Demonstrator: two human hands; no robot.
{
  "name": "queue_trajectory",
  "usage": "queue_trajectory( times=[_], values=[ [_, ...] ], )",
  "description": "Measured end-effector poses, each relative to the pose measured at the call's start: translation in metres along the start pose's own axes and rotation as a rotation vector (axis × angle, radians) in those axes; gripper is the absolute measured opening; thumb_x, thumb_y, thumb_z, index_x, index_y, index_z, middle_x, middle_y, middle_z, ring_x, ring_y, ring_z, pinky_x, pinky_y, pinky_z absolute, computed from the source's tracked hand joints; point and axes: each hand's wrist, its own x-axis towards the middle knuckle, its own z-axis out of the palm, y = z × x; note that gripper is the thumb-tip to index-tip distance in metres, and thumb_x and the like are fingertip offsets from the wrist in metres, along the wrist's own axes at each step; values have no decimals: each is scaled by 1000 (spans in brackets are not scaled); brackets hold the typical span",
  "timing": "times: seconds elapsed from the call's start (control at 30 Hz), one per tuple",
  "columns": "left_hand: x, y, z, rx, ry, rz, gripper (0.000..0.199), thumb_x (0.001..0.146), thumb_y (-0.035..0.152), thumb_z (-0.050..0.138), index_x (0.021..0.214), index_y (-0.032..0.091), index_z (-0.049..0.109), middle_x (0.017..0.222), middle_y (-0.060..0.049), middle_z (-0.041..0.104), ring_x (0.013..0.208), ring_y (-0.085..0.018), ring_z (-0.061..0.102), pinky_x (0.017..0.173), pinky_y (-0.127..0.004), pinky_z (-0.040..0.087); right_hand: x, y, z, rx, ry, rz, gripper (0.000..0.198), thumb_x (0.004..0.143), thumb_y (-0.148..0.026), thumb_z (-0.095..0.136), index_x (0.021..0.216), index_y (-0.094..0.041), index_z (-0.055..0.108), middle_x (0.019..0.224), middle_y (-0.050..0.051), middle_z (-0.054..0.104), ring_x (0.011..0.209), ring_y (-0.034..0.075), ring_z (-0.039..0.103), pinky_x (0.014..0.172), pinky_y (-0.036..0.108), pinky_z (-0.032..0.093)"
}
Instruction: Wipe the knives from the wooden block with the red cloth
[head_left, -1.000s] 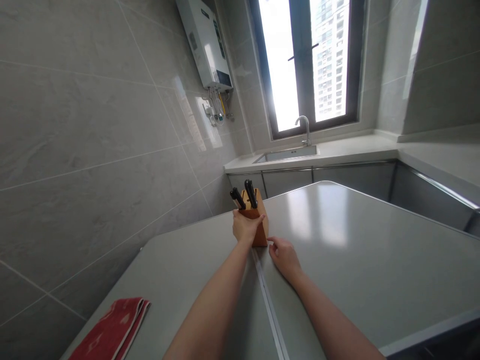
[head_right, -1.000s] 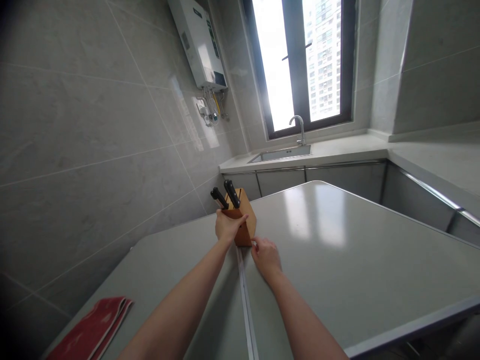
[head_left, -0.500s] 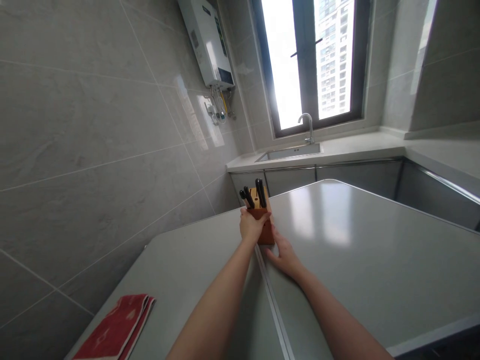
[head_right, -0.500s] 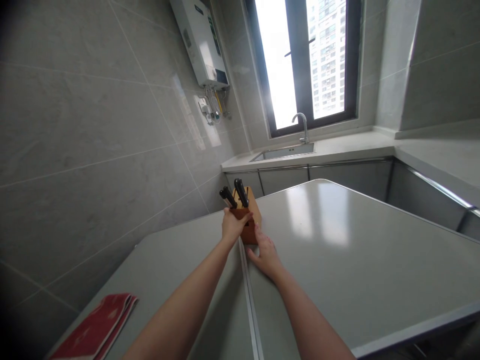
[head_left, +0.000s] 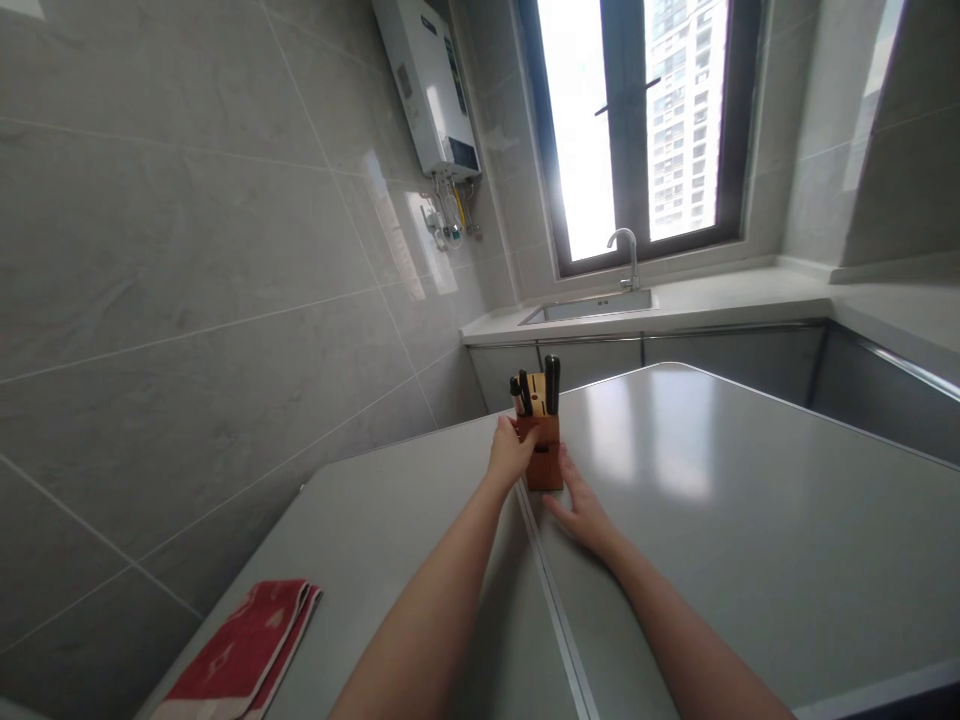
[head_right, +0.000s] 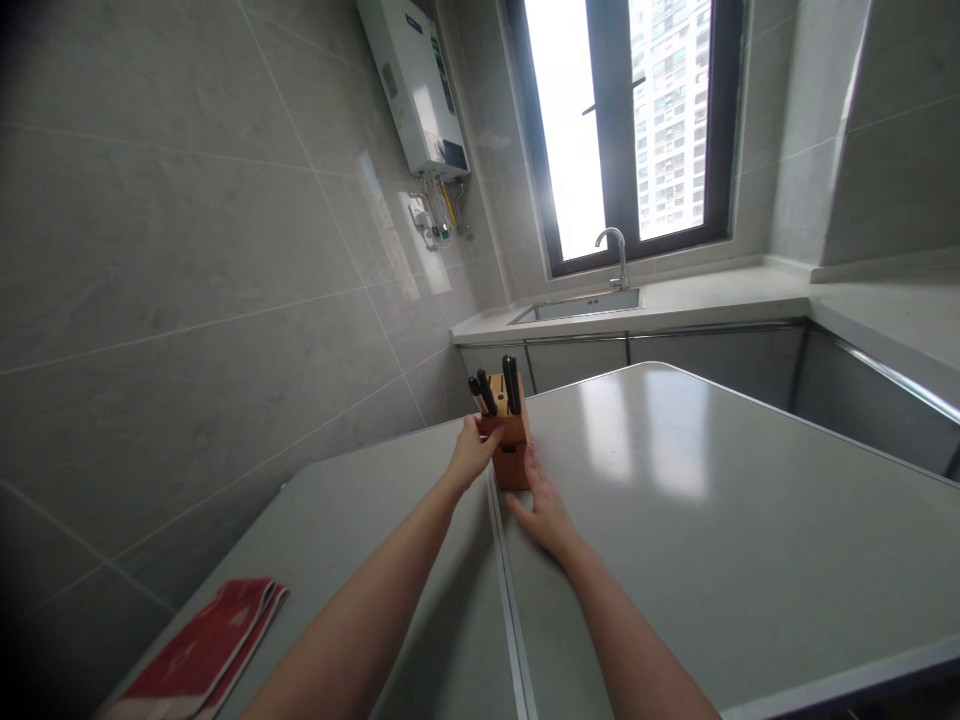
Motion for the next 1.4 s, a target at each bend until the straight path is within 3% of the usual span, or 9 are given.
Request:
queue_trajectory(
  times=[0.37, 1.13, 1.3, 1.4],
  values=[
    [-2, 6, 4, -6, 22, -6, 18, 80, 27, 56, 89, 17, 44, 92, -13, 62, 86, -22, 61, 72, -31, 44, 4, -3, -8, 123, 9, 30, 75, 81, -27, 48, 144, -24, 6, 151, 4, 12, 138, 22, 14, 113, 44, 16],
    [-14, -11, 5, -185, 86, -100, 23, 80, 39, 56, 82, 18, 44, 89, -8, 61, 83, -18, 60, 75, -30, 44, 1, -6, -8, -108, -29, -66, 79, 80, -26, 50, 144, -26, 2, 152, 6, 8, 138, 24, 16, 108, 49, 25],
    [-32, -10, -16, -263, 100, -54, 21, 78, 31, 58, 91, 17, 48, 98, -9, 58, 87, -17, 58, 74, -29, 46, 0, -14, -10, -163, 12, -75, 80, 78, -23, 51, 144, -25, 6, 151, 6, 11, 137, 25, 19, 108, 48, 27],
    [-58, 15, -47, -316, 216, 156, 18, 83, 33, 51, 93, 18, 53, 98, -8, 55, 93, -18, 54, 81, -32, 44, 1, -19, -10, -186, 49, -94, 79, 77, -20, 50, 144, -24, 9, 151, 7, 13, 137, 25, 20, 107, 47, 29]
  ],
)
